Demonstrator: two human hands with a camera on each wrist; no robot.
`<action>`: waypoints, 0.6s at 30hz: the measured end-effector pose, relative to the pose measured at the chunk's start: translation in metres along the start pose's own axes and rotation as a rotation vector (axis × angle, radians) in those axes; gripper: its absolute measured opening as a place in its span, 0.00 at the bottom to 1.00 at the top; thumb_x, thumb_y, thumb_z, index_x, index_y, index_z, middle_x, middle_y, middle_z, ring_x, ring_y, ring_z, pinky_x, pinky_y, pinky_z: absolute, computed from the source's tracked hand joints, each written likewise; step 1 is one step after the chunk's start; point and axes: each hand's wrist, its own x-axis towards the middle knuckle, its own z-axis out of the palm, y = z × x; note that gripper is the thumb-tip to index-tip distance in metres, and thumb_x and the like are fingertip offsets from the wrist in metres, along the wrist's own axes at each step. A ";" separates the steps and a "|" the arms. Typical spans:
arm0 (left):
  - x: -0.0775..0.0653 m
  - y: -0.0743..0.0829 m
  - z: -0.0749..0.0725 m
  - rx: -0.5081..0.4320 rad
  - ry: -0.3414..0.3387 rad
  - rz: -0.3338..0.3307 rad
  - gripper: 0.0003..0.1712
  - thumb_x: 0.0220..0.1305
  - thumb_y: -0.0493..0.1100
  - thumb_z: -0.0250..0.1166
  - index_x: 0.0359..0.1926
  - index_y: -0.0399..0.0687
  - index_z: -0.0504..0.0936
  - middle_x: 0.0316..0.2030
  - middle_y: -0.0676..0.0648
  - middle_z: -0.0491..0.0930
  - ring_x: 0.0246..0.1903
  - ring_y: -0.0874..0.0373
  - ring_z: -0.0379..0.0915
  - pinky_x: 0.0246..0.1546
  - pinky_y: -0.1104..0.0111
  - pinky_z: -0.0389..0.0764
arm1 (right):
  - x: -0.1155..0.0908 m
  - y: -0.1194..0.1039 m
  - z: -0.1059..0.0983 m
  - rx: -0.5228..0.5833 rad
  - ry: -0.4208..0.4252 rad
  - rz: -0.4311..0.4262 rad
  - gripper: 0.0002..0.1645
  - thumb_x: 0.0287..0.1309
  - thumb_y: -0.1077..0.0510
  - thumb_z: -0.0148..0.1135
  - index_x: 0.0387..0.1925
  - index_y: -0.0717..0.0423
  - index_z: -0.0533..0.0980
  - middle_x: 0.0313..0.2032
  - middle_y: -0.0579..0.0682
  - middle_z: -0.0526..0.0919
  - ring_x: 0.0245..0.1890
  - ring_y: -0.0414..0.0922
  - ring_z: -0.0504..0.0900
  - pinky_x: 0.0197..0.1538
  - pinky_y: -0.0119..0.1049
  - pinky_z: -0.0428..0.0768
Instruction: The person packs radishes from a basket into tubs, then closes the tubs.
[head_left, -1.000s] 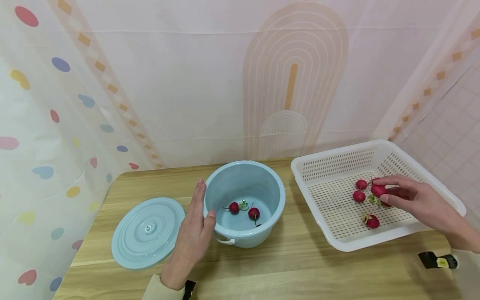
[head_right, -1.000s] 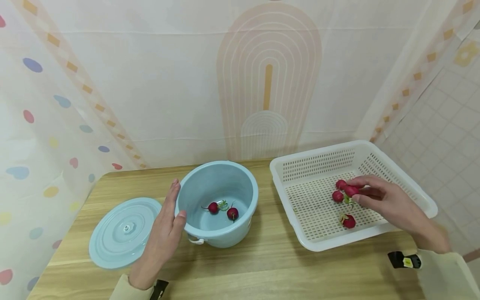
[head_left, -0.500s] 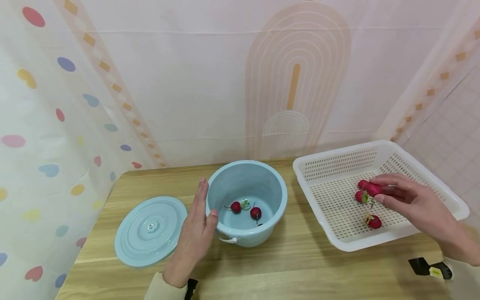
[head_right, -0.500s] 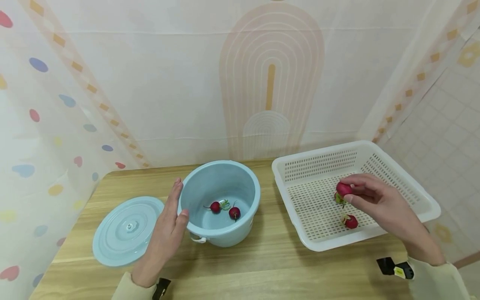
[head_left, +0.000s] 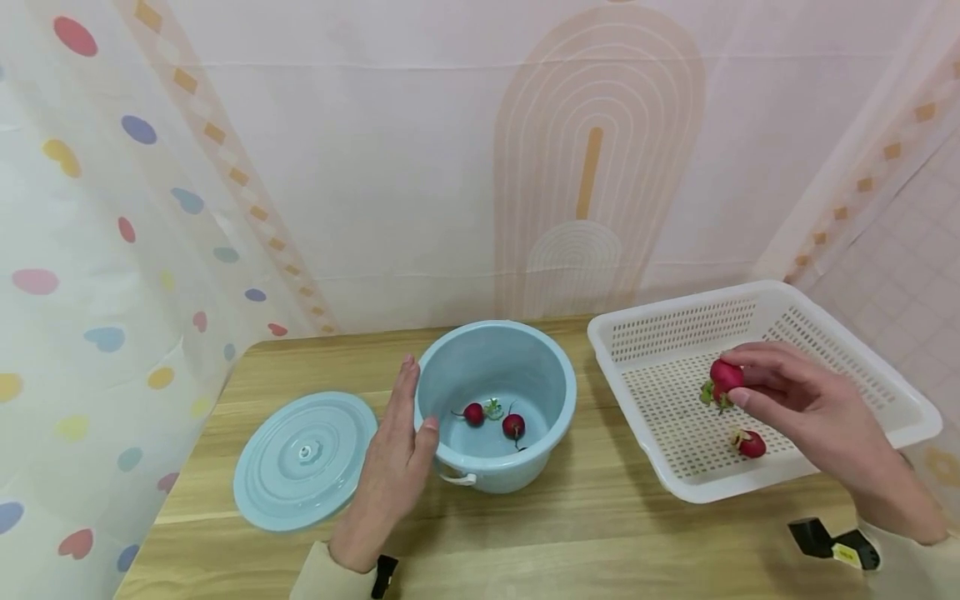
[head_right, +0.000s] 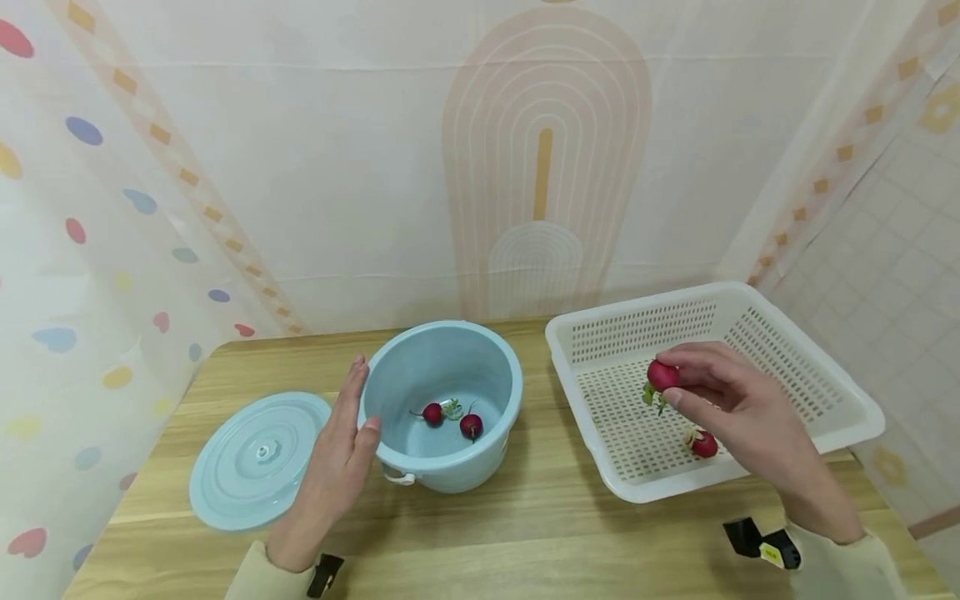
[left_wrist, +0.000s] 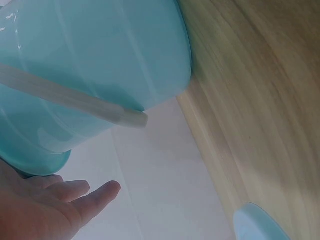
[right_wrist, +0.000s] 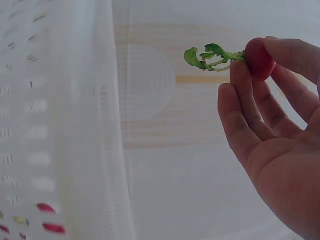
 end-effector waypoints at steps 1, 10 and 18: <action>0.000 0.000 0.000 0.003 0.000 -0.001 0.39 0.77 0.42 0.50 0.82 0.40 0.49 0.82 0.44 0.48 0.79 0.45 0.49 0.72 0.42 0.61 | 0.001 -0.002 0.002 0.003 0.002 -0.006 0.24 0.58 0.83 0.61 0.56 0.71 0.78 0.53 0.50 0.81 0.45 0.36 0.87 0.47 0.25 0.83; 0.001 0.001 0.000 0.003 -0.001 0.002 0.38 0.78 0.45 0.50 0.82 0.39 0.50 0.82 0.45 0.48 0.79 0.45 0.49 0.73 0.43 0.61 | 0.006 -0.019 0.020 0.161 0.005 -0.069 0.24 0.57 0.84 0.61 0.55 0.74 0.78 0.54 0.54 0.80 0.48 0.39 0.87 0.49 0.27 0.84; 0.000 0.001 -0.001 0.014 0.002 0.013 0.37 0.79 0.46 0.49 0.81 0.37 0.50 0.82 0.43 0.49 0.79 0.44 0.49 0.72 0.43 0.61 | 0.012 -0.027 0.035 0.296 -0.003 -0.172 0.28 0.52 0.88 0.58 0.55 0.75 0.79 0.54 0.59 0.79 0.48 0.44 0.87 0.49 0.29 0.85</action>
